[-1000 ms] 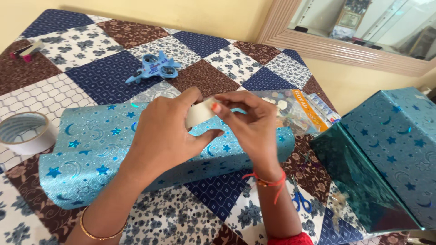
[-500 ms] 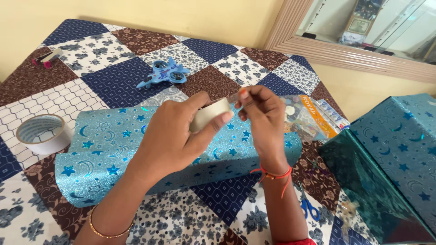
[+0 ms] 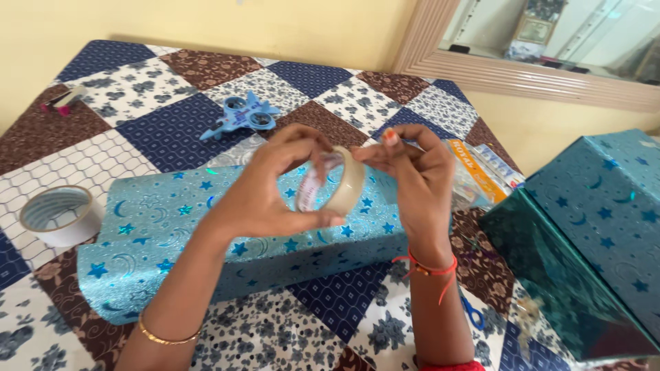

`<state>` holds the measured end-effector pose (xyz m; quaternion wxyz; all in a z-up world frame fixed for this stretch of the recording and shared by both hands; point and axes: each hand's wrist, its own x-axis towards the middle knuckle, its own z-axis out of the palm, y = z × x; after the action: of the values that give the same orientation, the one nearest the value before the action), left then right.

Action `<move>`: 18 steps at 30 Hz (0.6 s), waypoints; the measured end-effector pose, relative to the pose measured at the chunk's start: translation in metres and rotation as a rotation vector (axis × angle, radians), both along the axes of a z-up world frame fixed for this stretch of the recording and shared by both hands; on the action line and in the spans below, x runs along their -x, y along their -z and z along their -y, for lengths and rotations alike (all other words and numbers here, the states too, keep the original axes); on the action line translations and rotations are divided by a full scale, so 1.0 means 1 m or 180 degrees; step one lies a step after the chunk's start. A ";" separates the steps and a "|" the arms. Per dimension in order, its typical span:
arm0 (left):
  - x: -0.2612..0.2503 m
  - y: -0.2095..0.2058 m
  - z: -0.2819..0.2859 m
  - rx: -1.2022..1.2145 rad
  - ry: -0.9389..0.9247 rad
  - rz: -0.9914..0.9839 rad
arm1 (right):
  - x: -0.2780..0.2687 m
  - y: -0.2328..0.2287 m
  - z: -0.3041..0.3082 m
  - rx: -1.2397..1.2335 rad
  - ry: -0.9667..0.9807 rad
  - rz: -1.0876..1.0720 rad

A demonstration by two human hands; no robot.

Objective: The person wraps a rectangular box with blue star-patterned wrapping paper. They use scissors to cut tape and apply it to secure the paper, folding edges and smoothing the surface. The wrapped box remains on the table at the end.

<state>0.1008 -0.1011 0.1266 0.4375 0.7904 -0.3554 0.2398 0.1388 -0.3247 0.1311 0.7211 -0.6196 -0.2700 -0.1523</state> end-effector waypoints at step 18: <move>0.008 -0.011 0.000 -0.0137 0.0889 -0.1157 | 0.012 -0.010 0.021 0.0556 0.0126 0.0146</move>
<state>0.0925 -0.1014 0.1379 0.5063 0.7729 -0.3817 0.0229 0.1271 -0.3454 0.1410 0.6548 -0.6817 -0.2864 -0.1565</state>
